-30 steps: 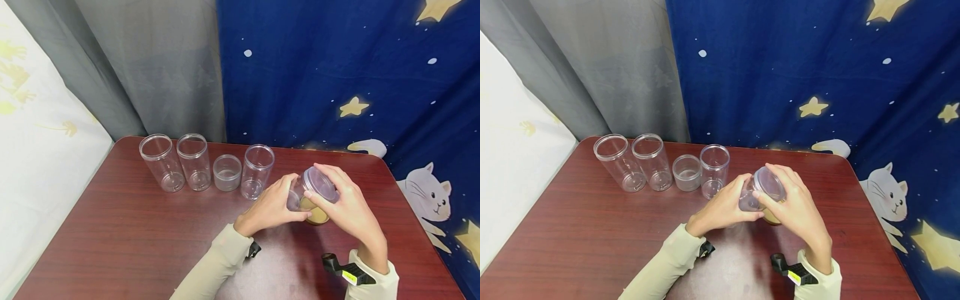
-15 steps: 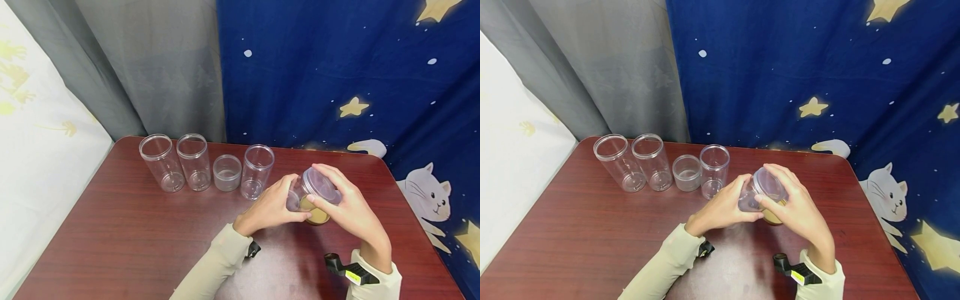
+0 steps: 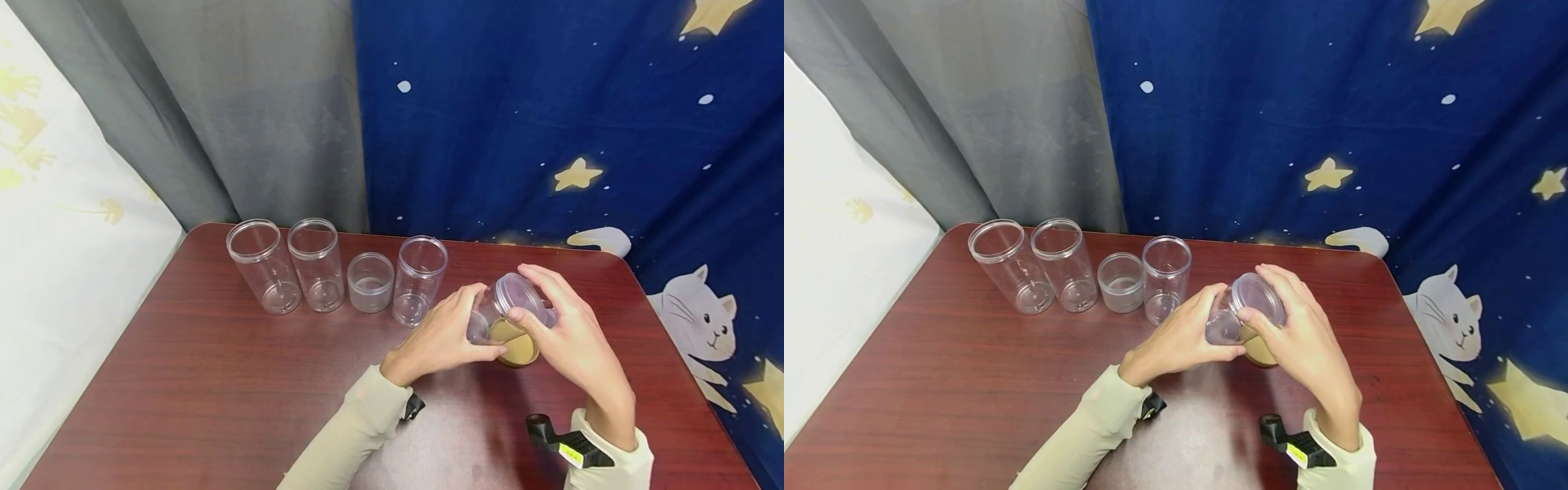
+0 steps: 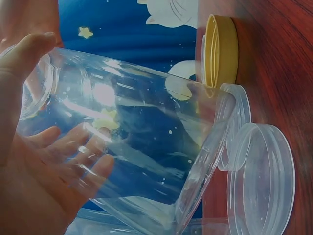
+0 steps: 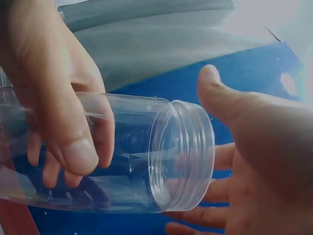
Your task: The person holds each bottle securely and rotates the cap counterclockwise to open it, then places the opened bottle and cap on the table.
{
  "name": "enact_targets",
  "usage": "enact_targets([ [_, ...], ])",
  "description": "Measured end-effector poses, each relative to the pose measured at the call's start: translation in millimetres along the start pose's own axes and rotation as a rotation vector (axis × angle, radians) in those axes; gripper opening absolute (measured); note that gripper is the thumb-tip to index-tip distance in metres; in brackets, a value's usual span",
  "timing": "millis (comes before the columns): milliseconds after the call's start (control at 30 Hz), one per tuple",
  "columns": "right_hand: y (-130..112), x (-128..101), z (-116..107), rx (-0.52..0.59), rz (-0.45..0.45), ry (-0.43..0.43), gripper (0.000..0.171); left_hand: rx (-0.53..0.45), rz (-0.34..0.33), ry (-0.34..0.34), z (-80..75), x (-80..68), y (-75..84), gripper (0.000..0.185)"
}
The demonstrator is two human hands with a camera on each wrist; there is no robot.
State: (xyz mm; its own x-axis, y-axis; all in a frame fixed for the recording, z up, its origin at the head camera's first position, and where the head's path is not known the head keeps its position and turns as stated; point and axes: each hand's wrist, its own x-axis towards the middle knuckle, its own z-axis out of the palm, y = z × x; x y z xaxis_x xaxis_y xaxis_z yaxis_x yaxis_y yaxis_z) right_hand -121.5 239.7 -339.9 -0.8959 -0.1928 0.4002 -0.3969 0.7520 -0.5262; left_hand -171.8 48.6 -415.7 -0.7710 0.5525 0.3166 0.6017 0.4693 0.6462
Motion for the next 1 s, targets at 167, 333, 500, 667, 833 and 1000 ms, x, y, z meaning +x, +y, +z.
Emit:
enact_targets([
  [167,-4.5,-1.6,-2.0,-0.086,0.051,0.010,0.060,0.038,0.009,0.006,0.9,1.1,0.0,0.086],
  [333,-6.1,-2.9,-2.9,-0.143,0.092,-0.029,0.059,0.078,0.024,0.008,2.2,1.7,-1.2,0.085],
  [500,-6.7,-2.9,-2.5,-0.172,0.103,-0.048,0.059,0.096,0.031,0.001,2.4,0.6,-1.6,0.085],
  [667,-6.8,-2.6,-3.5,-0.150,0.105,-0.059,0.059,0.081,0.021,-0.002,3.0,0.2,-1.4,0.084],
  [833,-5.4,-2.6,-4.8,-0.103,0.092,-0.066,0.058,0.064,0.012,-0.010,2.1,0.1,-0.9,0.085],
  [1000,-2.5,-2.6,-6.4,-0.070,0.047,-0.062,0.060,0.058,0.014,-0.013,1.3,0.3,-0.4,0.086],
])
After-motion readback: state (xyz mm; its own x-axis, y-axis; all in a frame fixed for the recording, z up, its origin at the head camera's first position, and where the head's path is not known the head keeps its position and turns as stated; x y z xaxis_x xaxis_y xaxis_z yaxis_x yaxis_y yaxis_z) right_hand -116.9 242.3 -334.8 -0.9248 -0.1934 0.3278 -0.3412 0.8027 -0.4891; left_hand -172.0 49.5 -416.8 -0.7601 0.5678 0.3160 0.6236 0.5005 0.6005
